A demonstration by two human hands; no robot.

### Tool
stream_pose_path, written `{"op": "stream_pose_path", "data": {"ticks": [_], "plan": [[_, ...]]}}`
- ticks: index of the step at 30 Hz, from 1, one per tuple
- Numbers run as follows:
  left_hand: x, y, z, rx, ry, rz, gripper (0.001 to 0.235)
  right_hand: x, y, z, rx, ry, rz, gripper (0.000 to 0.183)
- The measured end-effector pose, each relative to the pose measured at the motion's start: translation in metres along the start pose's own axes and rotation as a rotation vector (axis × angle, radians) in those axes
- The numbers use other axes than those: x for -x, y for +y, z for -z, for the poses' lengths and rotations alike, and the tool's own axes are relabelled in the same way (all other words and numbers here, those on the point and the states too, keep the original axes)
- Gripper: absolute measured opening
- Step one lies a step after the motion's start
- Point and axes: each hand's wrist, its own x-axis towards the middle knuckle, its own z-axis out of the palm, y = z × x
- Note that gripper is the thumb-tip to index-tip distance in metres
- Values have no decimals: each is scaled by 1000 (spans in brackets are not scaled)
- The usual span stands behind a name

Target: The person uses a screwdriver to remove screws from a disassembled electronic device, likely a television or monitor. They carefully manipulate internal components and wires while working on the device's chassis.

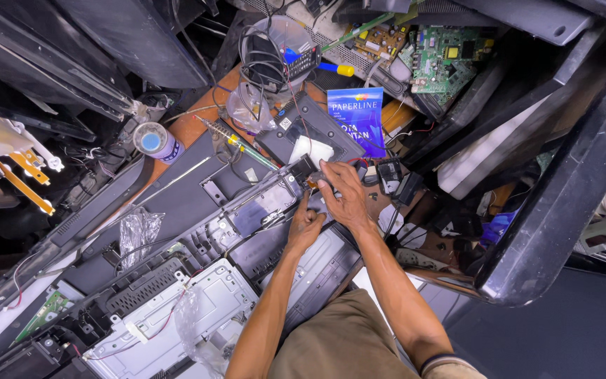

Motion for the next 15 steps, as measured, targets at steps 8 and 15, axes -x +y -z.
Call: {"op": "stream_pose_path", "data": {"ticks": [8, 15], "plan": [[-8, 6, -6, -21, 117, 77, 60, 5, 4, -1, -15, -3, -16, 36], [-30, -2, -10, -128, 293, 134, 40, -4, -4, -2, -36, -30, -6, 31]]}}
